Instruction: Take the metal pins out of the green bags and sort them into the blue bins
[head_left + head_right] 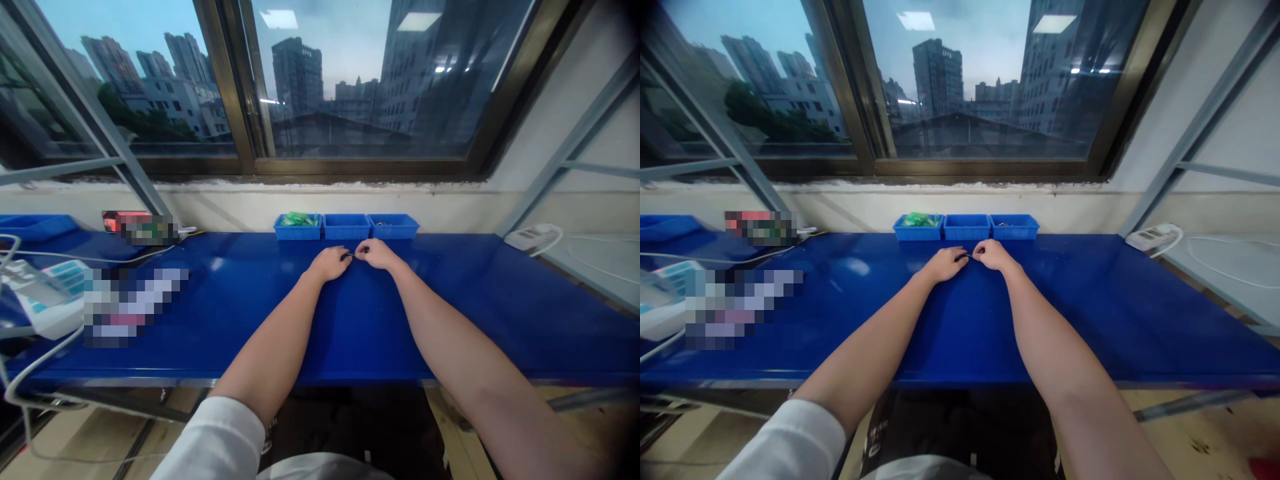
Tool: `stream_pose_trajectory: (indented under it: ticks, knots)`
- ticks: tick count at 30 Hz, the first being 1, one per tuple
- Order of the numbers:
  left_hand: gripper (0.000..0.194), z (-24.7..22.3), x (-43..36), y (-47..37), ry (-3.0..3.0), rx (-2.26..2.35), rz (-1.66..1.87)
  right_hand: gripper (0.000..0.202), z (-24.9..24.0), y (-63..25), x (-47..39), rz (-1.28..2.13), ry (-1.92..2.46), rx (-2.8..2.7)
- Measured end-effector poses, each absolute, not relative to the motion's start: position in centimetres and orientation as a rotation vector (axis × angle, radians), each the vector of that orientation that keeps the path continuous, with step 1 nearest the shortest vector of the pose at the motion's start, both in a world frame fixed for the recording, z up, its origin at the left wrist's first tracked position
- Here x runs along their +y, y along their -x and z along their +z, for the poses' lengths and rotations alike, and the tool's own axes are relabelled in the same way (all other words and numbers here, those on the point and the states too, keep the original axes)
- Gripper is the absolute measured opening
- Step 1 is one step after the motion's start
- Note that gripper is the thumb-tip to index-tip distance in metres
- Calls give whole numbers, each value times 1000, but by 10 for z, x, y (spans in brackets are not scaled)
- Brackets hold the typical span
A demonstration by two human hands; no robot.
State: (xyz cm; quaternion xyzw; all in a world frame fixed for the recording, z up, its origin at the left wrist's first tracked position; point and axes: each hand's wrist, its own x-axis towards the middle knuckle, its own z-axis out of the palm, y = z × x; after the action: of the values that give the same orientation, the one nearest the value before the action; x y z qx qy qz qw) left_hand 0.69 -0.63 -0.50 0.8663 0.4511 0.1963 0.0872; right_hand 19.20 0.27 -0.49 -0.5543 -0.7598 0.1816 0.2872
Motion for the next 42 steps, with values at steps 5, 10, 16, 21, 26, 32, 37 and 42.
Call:
stream_pose_trajectory:
  ticks: [5,10,16,21,26,32,37,42]
  knots:
    - [40,-5,-7,-6,-2560,1365,603,13,-11,-192,7,441,1438,-1913]
    - [37,-4,-5,-8,-2522,1338,910,22,-4,-186,3,422,1318,-1849]
    - [21,0,-6,-8,-2499,1356,1028,26,5,-174,-4,677,1185,-1684]
    - [21,0,-7,-7,-2500,1363,1051,26,6,-174,-5,875,1083,-1498]
    - [22,-1,-7,-8,-2492,1366,1023,22,4,-179,-4,1000,1029,-1414]
    - [28,-4,-3,-8,-2424,1443,1159,18,3,-183,1,801,1058,-1301]
    - [28,-4,-1,-6,-2365,1553,1144,16,0,-194,12,432,1217,-1161]
    - [28,-2,-3,-6,-2362,1586,1065,33,-5,-210,25,304,1320,-1111]
